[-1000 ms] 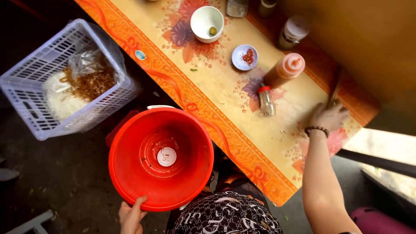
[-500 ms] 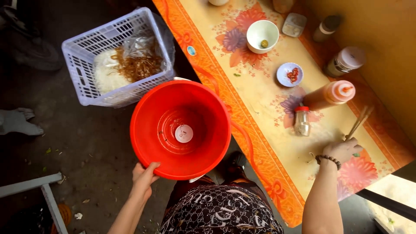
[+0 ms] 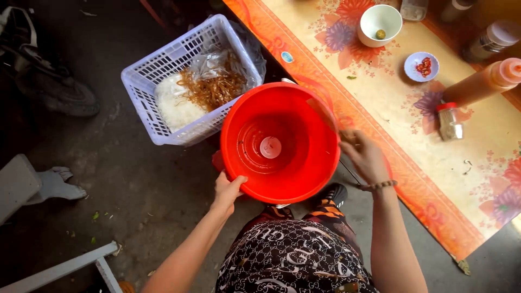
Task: The person clears small bowls and utensils from a table, wipes the surface with a cloth, and places items into a red bucket. They also handle a plastic bag of food and a colander, then organize condiments and containers on the table.
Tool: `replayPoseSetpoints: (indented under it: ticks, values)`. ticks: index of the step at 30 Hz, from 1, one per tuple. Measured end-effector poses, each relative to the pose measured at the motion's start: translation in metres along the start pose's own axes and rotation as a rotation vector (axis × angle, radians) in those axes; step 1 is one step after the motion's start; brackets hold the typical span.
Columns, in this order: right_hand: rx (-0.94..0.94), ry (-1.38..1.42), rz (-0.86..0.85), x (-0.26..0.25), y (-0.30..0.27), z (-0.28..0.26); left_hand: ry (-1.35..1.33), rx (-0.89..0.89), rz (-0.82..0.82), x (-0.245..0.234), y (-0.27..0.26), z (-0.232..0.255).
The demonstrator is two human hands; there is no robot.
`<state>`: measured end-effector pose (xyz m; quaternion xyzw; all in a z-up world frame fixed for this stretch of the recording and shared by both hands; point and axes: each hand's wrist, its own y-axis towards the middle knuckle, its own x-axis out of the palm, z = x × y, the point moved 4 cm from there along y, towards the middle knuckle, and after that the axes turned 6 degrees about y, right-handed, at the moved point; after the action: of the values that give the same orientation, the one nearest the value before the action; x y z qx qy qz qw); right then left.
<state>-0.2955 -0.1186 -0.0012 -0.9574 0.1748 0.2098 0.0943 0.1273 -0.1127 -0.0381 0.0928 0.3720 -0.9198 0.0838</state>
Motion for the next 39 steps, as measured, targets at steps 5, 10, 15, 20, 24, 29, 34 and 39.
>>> replayPoseSetpoints:
  ticks: [5, 10, 15, 20, 24, 29, 34, 39]
  values:
    - [0.059, -0.168, -0.481, 0.08, -0.02, -0.078, 0.012, 0.014, -0.074, -0.026, -0.014, 0.026]
    - [-0.044, -0.033, -0.465, 0.086, 0.005, -0.116, 0.012, 0.013, -0.115, -0.066, -0.027, 0.052]
    - [-0.259, 0.252, -0.247, 0.032, 0.055, -0.174, -0.033, -0.085, -0.064, -0.092, -0.038, 0.093]
    - [-0.251, 0.148, 0.248, -0.027, 0.19, -0.084, -0.026, -0.158, 0.059, -0.088, -0.056, 0.154]
    - [-0.115, -0.068, 0.445, -0.049, 0.289, 0.026, -0.015, -0.216, 0.108, -0.064, -0.061, 0.204]
    - [0.362, 0.501, 0.41, -0.035, 0.359, 0.095, -0.089, -0.272, 0.224, -0.031, -0.046, 0.24]
    - [0.505, 0.541, 0.378, -0.019, 0.389, 0.122, -0.093, -0.349, 0.266, 0.005, -0.047, 0.288]
    - [0.397, 1.013, 0.265, -0.021, 0.38, 0.036, -0.08, -0.338, 0.27, 0.011, -0.03, 0.31]
